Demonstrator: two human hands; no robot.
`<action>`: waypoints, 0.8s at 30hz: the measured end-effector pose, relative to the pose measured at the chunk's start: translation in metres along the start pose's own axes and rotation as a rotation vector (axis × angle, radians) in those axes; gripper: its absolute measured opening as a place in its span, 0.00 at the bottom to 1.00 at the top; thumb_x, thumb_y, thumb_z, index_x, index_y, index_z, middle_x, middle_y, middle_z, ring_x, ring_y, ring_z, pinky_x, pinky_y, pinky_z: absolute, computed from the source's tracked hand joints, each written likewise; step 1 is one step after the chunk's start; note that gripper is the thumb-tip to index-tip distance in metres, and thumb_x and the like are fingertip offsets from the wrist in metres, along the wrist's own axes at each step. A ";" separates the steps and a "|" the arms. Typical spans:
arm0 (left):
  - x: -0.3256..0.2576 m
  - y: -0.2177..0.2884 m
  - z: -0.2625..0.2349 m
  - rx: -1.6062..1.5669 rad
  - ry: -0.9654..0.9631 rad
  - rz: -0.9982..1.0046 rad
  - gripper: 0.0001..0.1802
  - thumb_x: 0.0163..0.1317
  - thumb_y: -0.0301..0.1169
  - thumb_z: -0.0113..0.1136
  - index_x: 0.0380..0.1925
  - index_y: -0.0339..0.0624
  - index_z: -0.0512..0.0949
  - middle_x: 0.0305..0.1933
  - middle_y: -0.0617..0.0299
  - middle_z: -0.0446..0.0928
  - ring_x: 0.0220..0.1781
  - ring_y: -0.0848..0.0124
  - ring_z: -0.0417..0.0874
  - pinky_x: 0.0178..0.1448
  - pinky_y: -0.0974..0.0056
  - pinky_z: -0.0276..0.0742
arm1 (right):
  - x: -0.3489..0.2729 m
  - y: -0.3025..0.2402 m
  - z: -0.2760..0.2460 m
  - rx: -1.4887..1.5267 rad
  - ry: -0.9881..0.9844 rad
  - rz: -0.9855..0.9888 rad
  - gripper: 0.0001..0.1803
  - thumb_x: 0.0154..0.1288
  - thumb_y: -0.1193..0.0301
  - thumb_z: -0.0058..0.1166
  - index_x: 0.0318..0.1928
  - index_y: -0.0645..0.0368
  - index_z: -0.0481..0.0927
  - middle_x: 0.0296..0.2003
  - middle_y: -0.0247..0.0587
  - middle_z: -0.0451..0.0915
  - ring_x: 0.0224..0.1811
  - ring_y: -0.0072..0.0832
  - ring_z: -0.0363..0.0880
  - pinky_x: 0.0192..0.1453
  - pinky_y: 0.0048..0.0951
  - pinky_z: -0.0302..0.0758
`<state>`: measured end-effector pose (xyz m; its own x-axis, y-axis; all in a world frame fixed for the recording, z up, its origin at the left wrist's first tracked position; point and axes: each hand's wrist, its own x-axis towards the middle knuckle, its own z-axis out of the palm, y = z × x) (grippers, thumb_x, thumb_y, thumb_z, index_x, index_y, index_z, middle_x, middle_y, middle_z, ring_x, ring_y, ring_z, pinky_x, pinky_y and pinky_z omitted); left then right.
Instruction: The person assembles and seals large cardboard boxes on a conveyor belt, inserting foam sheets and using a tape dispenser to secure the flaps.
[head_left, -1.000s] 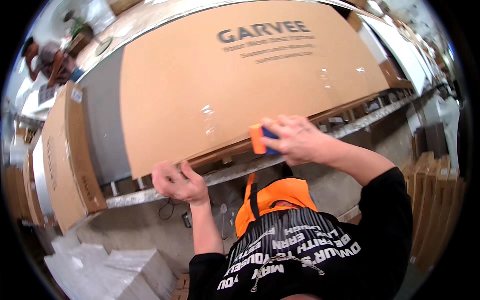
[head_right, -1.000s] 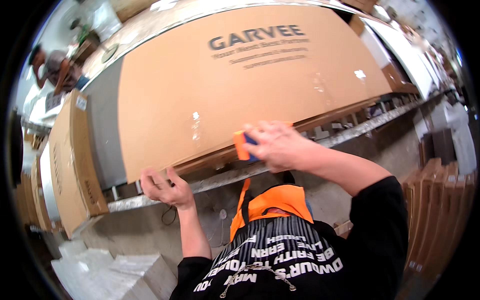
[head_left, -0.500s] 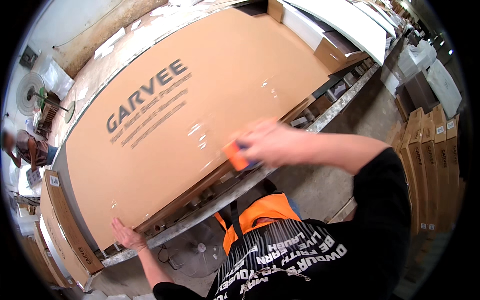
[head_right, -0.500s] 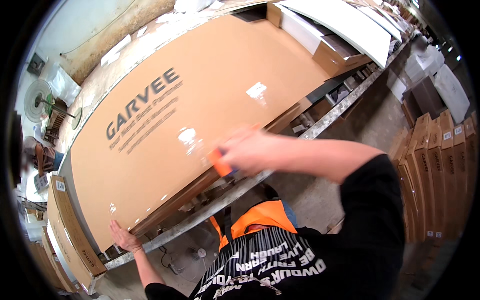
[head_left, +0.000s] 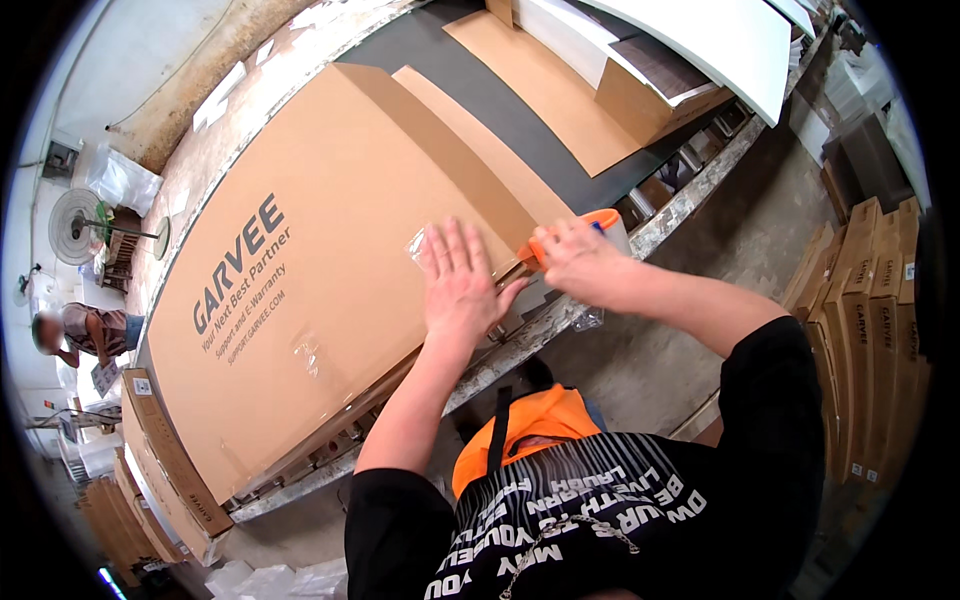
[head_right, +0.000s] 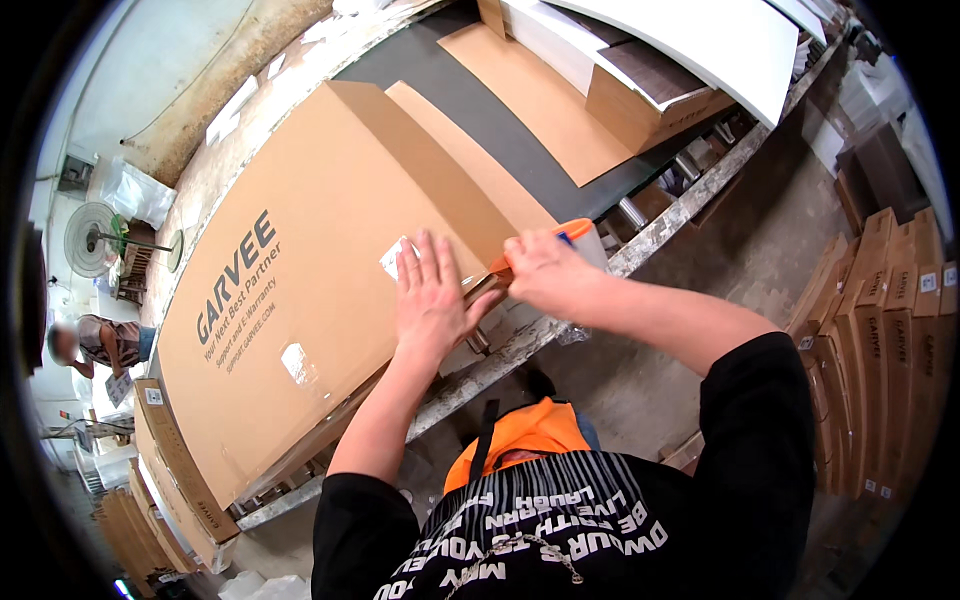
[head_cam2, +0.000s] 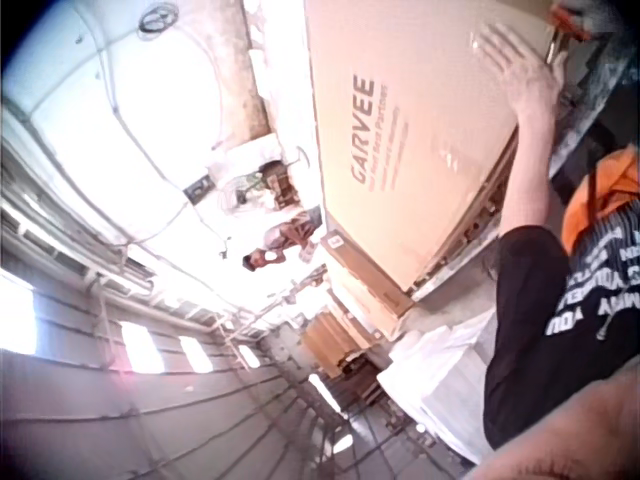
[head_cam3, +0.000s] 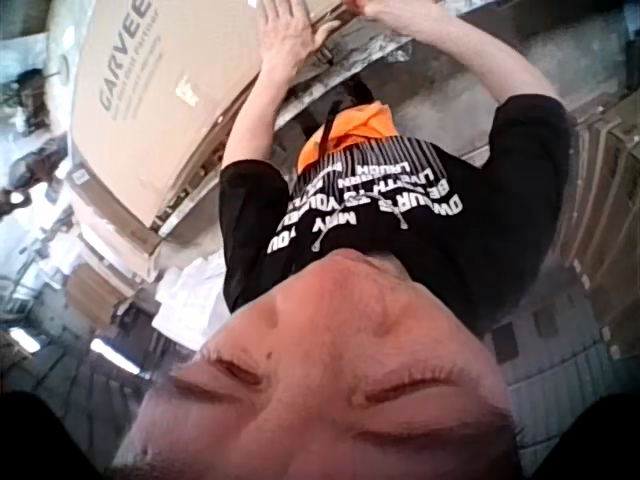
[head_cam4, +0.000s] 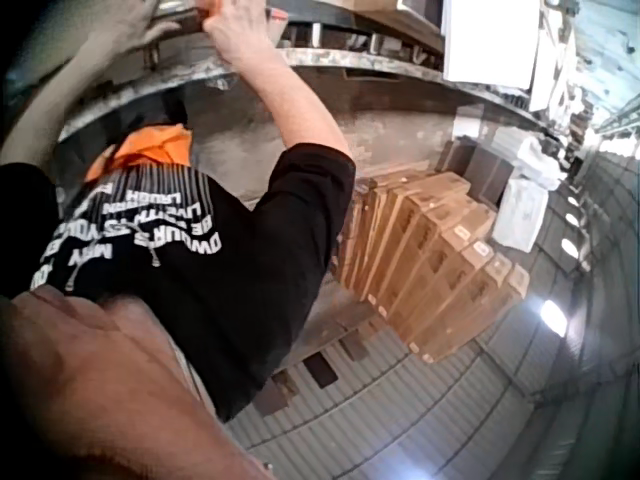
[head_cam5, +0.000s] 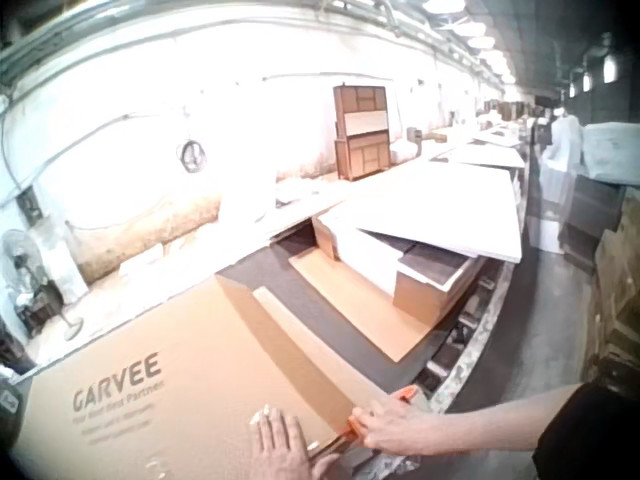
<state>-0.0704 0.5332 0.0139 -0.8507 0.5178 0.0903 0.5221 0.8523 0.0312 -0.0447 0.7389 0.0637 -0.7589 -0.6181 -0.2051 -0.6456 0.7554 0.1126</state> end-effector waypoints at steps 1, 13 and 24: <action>0.009 0.007 0.001 0.002 -0.010 0.002 0.56 0.58 0.68 0.50 0.70 0.28 0.55 0.75 0.36 0.50 0.77 0.36 0.44 0.78 0.41 0.37 | 0.008 -0.014 0.000 -0.142 -0.019 -0.025 0.14 0.45 0.70 0.59 0.34 0.62 0.86 0.45 0.53 0.79 0.50 0.43 0.76 0.45 0.41 0.71; -0.065 -0.067 -0.002 -0.016 0.074 0.104 0.57 0.51 0.64 0.63 0.71 0.36 0.55 0.75 0.45 0.55 0.77 0.47 0.53 0.78 0.48 0.47 | -0.082 0.005 0.013 0.189 -0.579 0.392 0.25 0.35 0.66 0.62 0.42 0.38 0.88 0.39 0.42 0.84 0.45 0.41 0.83 0.51 0.40 0.78; -0.425 -0.367 -0.045 0.133 0.016 -0.304 0.76 0.25 0.56 0.81 0.69 0.27 0.49 0.74 0.39 0.51 0.77 0.44 0.51 0.78 0.47 0.51 | -0.115 -0.111 -0.031 1.064 0.508 0.614 0.38 0.36 0.78 0.60 0.58 0.65 0.77 0.57 0.48 0.77 0.59 0.31 0.76 0.64 0.27 0.67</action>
<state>0.1024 -0.0028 0.0092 -0.9648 0.2377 0.1128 0.2308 0.9704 -0.0710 0.1115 0.7191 0.1044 -0.9988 0.0456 0.0154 0.0149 0.5967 -0.8023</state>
